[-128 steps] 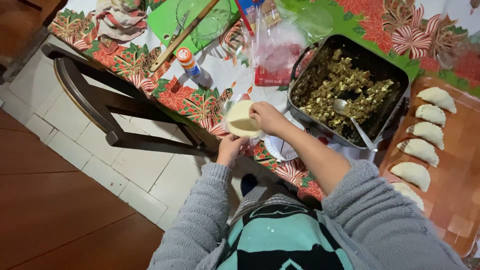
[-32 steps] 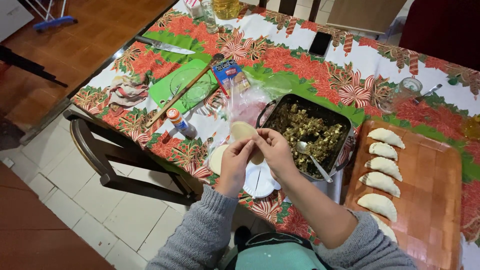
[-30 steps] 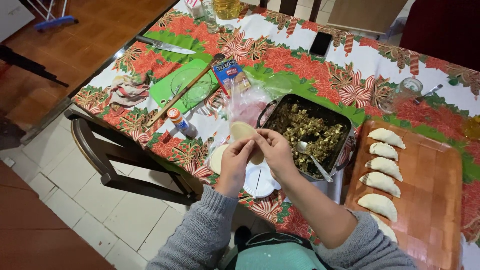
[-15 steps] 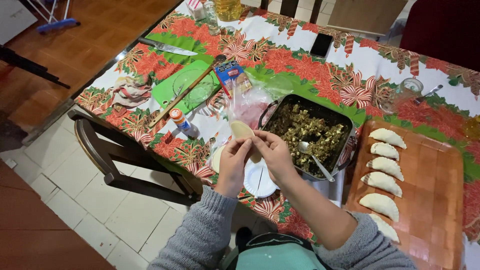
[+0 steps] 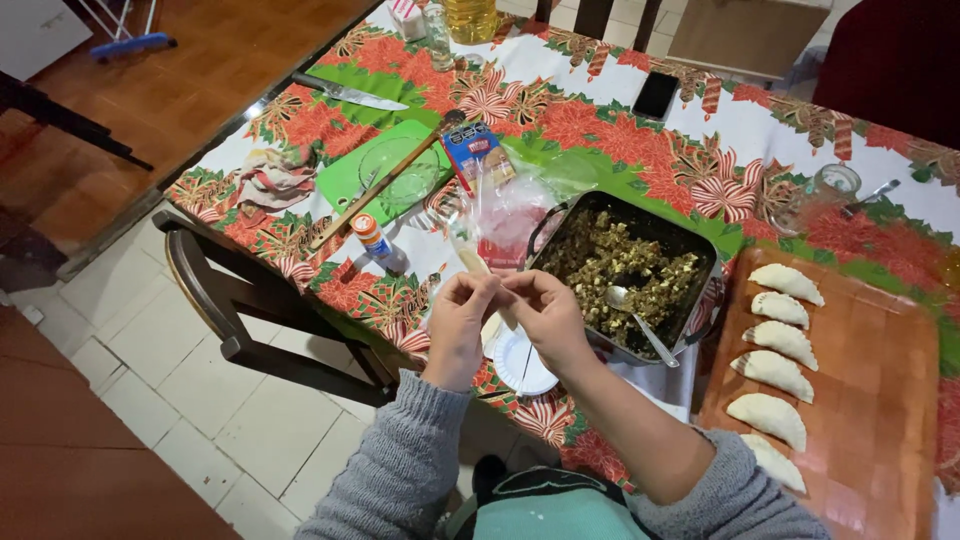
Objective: Preparing and sealing empanadas by hand and using a mold.
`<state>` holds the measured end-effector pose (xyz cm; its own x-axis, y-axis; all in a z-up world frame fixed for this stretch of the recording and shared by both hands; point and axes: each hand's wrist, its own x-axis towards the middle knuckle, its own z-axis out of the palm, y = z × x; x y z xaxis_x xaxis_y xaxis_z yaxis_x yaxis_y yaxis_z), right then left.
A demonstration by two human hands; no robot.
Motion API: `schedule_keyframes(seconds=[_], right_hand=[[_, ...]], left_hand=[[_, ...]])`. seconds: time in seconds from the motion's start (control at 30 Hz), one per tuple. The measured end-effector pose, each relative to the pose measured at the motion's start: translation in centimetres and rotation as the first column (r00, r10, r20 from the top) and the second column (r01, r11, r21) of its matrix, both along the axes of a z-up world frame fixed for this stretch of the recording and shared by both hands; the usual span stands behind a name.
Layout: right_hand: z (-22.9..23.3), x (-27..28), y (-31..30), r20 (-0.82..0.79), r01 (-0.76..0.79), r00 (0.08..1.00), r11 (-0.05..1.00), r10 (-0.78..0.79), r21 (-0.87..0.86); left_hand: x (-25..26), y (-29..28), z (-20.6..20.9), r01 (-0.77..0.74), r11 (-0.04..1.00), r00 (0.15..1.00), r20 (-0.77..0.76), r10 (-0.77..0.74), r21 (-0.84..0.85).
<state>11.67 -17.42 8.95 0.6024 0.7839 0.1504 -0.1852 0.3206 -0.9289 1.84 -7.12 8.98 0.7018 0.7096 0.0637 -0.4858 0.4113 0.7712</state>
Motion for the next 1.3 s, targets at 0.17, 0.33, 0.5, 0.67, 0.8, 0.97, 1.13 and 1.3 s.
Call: schedule_keyframes(seconds=[0.17, 0.33, 0.5, 0.67, 0.8, 0.97, 1.13, 1.3], right_hand=[[0.5, -0.3, 0.3, -0.006, 0.008, 1.0, 0.999, -0.008, 0.045], [0.7, -0.3, 0.4, -0.019, 0.0, 1.0, 0.999, 0.001, 0.038], [0.4, 0.2, 0.4, -0.359, -0.077, 0.929, 0.995, 0.096, 0.068], [-0.3, 0.8, 0.3, -0.422, -0.076, 0.902, 0.996, 0.091, 0.052], [-0.9, 1.1, 0.4, -0.402, -0.161, 0.896, 0.982, 0.188, 0.1], [-0.5, 0.7, 0.8, -0.378, -0.121, 0.918, 0.992, 0.121, 0.024], [-0.2, 0.7, 1.1, -0.404, -0.095, 0.91, 0.995, 0.096, 0.022], [-1.7, 1.1, 1.3, -0.417, -0.145, 0.896, 0.988, 0.151, 0.048]], left_hand=[[-0.3, 0.5, -0.6, 0.001, 1.0, 1.0, -0.021, -0.001, 0.003], [-0.2, 1.0, -2.3, -0.032, 0.989, 0.999, -0.027, 0.036, 0.146], [-1.1, -0.8, 2.9, 0.008, 0.992, 0.996, -0.091, 0.004, 0.126], [-0.9, -0.2, 0.7, 0.015, 0.989, 0.998, -0.057, -0.007, 0.148], [-0.4, 0.2, -0.9, -0.032, 0.985, 0.999, -0.009, 0.034, 0.169], [-0.9, 0.2, 0.5, 0.003, 0.992, 0.997, -0.077, 0.007, 0.123], [-1.1, 0.3, 0.5, -0.02, 0.992, 0.996, -0.083, 0.031, 0.127], [-1.4, -0.4, 3.0, -0.06, 0.94, 0.971, -0.199, 0.133, 0.337]])
